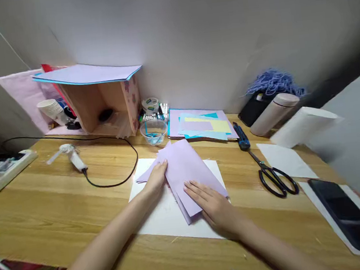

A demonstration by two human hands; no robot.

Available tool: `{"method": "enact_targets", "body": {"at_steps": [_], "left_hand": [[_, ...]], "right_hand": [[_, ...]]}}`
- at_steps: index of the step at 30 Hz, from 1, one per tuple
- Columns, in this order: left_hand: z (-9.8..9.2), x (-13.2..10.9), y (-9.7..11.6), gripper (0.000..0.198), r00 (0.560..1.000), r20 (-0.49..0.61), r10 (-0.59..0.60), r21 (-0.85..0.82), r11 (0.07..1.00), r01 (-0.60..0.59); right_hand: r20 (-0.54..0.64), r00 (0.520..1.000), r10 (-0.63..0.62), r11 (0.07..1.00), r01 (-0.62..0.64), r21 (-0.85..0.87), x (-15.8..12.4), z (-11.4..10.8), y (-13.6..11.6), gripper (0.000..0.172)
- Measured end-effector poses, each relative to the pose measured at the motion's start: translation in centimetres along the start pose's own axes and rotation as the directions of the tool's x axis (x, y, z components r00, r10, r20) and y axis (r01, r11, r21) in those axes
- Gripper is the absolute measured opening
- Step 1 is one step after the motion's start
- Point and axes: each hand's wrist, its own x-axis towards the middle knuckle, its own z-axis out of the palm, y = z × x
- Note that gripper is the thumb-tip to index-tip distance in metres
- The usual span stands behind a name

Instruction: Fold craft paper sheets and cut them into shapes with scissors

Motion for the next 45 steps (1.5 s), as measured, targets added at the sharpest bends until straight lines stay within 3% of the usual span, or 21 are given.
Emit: {"method": "enact_targets", "body": {"at_steps": [8, 12, 14, 15, 16, 17, 18, 19, 20, 22, 24, 27, 32, 39, 45], "left_hand": [[0.5, -0.7, 0.8, 0.039, 0.999, -0.043, 0.018, -0.018, 1.0, -0.019], [1.1, -1.5, 1.6, 0.039, 0.99, -0.094, 0.108, 0.027, 0.994, -0.106], [1.6, -1.8, 2.7, 0.039, 0.975, -0.134, 0.18, 0.092, 0.981, -0.168], [2.0, -1.9, 3.4, 0.039, 0.966, -0.137, 0.22, 0.129, 0.971, -0.203], [2.5, -2.0, 4.4, 0.038, 0.957, -0.124, 0.263, 0.162, 0.957, -0.242], [3.1, -2.0, 5.5, 0.037, 0.946, -0.1, 0.309, 0.19, 0.939, -0.287], [3.9, -2.0, 6.8, 0.035, 0.931, -0.064, 0.359, 0.201, 0.919, -0.34], [4.7, -2.1, 8.1, 0.033, 0.913, -0.022, 0.408, 0.2, 0.897, -0.395], [5.6, -2.1, 9.5, 0.03, 0.89, 0.015, 0.457, 0.189, 0.872, -0.451], [7.3, -2.3, 12.0, 0.027, 0.845, 0.055, 0.532, 0.172, 0.829, -0.532], [8.7, -2.4, 13.8, 0.025, 0.82, 0.046, 0.571, 0.181, 0.802, -0.569], [9.8, -2.2, 15.3, 0.025, 0.81, 0.003, 0.587, 0.181, 0.796, -0.578], [9.5, -1.1, 15.2, 0.028, 0.818, 0.011, 0.575, 0.191, 0.802, -0.566], [8.6, -0.9, 14.9, 0.028, 0.864, 0.064, 0.499, 0.138, 0.853, -0.503], [8.1, -1.3, 15.6, 0.027, 0.84, -0.017, 0.543, 0.176, 0.828, -0.532]], "right_hand": [[0.009, 0.999, -0.037, 0.999, 0.036, 0.036, -0.3, 1.0, -0.5, 0.063], [0.024, 0.996, -0.081, 0.991, 0.078, 0.109, -0.4, 0.4, -0.7, 0.056], [-0.046, 0.996, -0.081, 0.978, 0.088, 0.187, 0.0, -0.8, -0.4, 0.056], [-0.142, 0.99, -0.026, 0.971, 0.059, 0.231, 0.5, -1.7, -0.1, 0.059], [-0.265, 0.961, 0.077, 0.959, 0.002, 0.285, 1.2, -2.8, 0.5, 0.062], [-0.415, 0.877, 0.241, 0.93, -0.087, 0.356, 2.1, -4.1, 1.1, 0.063], [-0.527, 0.746, 0.408, 0.874, -0.152, 0.462, 3.1, -5.6, 1.9, 0.069], [-0.556, 0.638, 0.533, 0.797, -0.158, 0.583, 4.1, -7.1, 2.8, 0.075], [-0.517, 0.61, 0.6, 0.711, -0.112, 0.694, 5.2, -8.6, 3.7, 0.075], [-0.329, 0.707, 0.626, 0.504, -0.044, 0.863, 7.1, -11.3, 5.1, 0.056], [-0.288, 0.694, 0.66, 0.388, 0.014, 0.921, 8.4, -13.1, 6.0, 0.044], [-0.302, 0.629, 0.716, 0.331, 0.075, 0.941, 9.2, -14.2, 6.3, 0.038], [-0.282, 0.632, 0.722, 0.343, 0.027, 0.939, 9.3, -14.2, 6.2, 0.04], [-0.306, 0.574, 0.76, 0.398, -0.037, 0.917, 9.4, -13.5, 7.3, 0.04], [-0.298, 0.61, 0.734, 0.437, -0.088, 0.895, 9.6, -13.3, 6.8, 0.034]]}}
